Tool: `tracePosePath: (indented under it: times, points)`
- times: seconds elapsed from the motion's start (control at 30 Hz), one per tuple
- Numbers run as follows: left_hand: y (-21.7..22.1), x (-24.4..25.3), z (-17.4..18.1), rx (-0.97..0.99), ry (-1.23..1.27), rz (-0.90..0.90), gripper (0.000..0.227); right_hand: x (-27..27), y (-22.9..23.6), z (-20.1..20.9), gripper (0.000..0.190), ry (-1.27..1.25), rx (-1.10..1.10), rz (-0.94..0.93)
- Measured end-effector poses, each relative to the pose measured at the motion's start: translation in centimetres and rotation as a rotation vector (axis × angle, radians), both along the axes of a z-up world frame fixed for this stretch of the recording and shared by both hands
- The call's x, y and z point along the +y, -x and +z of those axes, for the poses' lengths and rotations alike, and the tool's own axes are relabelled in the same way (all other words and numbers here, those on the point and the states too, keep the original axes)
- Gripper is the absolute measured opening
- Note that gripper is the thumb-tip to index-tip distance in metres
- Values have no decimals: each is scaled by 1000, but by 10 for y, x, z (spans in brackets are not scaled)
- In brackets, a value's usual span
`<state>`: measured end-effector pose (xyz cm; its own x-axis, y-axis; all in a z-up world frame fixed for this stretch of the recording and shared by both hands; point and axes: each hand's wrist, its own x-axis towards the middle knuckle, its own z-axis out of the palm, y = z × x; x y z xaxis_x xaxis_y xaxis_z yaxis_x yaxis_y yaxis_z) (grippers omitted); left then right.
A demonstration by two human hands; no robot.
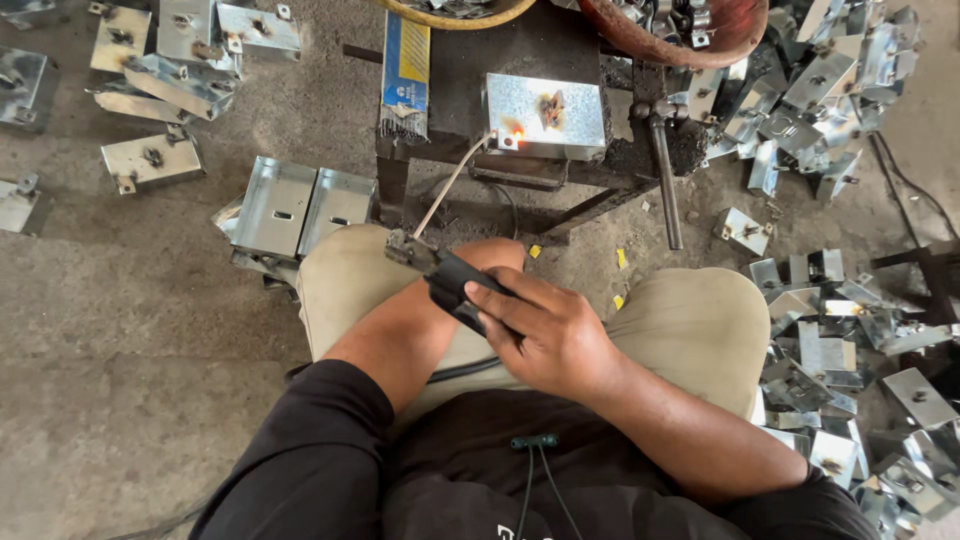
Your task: The person sits on a low stool and welds small metal brackets onto rectangular metal plates using a handheld welding torch. They repeatedly pick up plates and brackets, position them, weld them together, and place the finished units into a pile.
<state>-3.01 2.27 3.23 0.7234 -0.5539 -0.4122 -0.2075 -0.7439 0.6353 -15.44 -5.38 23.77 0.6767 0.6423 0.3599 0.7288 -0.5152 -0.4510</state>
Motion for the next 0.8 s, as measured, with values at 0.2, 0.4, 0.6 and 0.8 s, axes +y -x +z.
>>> tracePosePath:
  times: [0.2, 0.4, 0.6, 0.8]
  points:
    - [-5, 1, 1, -9, 18, -18, 36, 7, -8, -11, 29, -5, -30, -25]
    - [-4, 1, 3, -15, 34, -29, 34, 11, -9, -13, 29, 36, -43, -71]
    - [-2, 2, 4, -22, 43, -33, 33, 16, -6, -10, 29, 69, -47, -67]
    - [-3, 3, 7, -22, 36, -38, 32, 19, -4, -11, 30, 145, -66, -74]
